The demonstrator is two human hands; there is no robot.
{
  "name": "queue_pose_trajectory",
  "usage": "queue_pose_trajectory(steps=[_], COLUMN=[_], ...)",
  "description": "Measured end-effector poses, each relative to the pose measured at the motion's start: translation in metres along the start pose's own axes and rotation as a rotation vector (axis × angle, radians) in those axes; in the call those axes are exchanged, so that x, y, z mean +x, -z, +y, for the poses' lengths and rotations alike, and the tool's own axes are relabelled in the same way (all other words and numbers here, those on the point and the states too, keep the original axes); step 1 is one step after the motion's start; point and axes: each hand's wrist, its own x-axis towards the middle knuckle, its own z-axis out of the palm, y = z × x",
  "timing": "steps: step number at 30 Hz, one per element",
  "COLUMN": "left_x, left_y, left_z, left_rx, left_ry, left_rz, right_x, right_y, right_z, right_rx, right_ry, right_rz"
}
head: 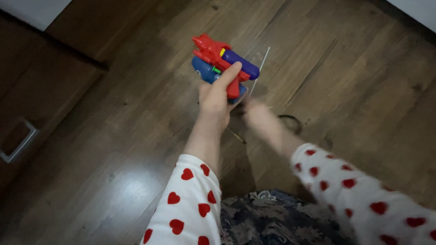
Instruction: The person organizes a cluttered desk by placing various items into an open drawer. They handle socks, a small box, a black pouch, a white device, a tube of ointment, a hairbrush, and a glue gun, arranging them inside the drawer before closing it.
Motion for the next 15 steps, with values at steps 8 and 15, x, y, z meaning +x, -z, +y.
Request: queue_pose_trajectory(steps=[8, 15], left_x=[-0.026, -0.025], left_y=[0.001, 0.006], left_z=[0.026, 0.026], left_rx=[0.054, 0.111], left_ry=[-0.008, 0.000], left_rz=[0.030, -0.005], right_x=[0.023, 0.056], right_y=[0.062, 0.096], right_z=[-0.129, -0.060], right_rx=[0.092, 0.422], right_ry=[-0.335, -0.873], right_rz=[-0.414, -0.462])
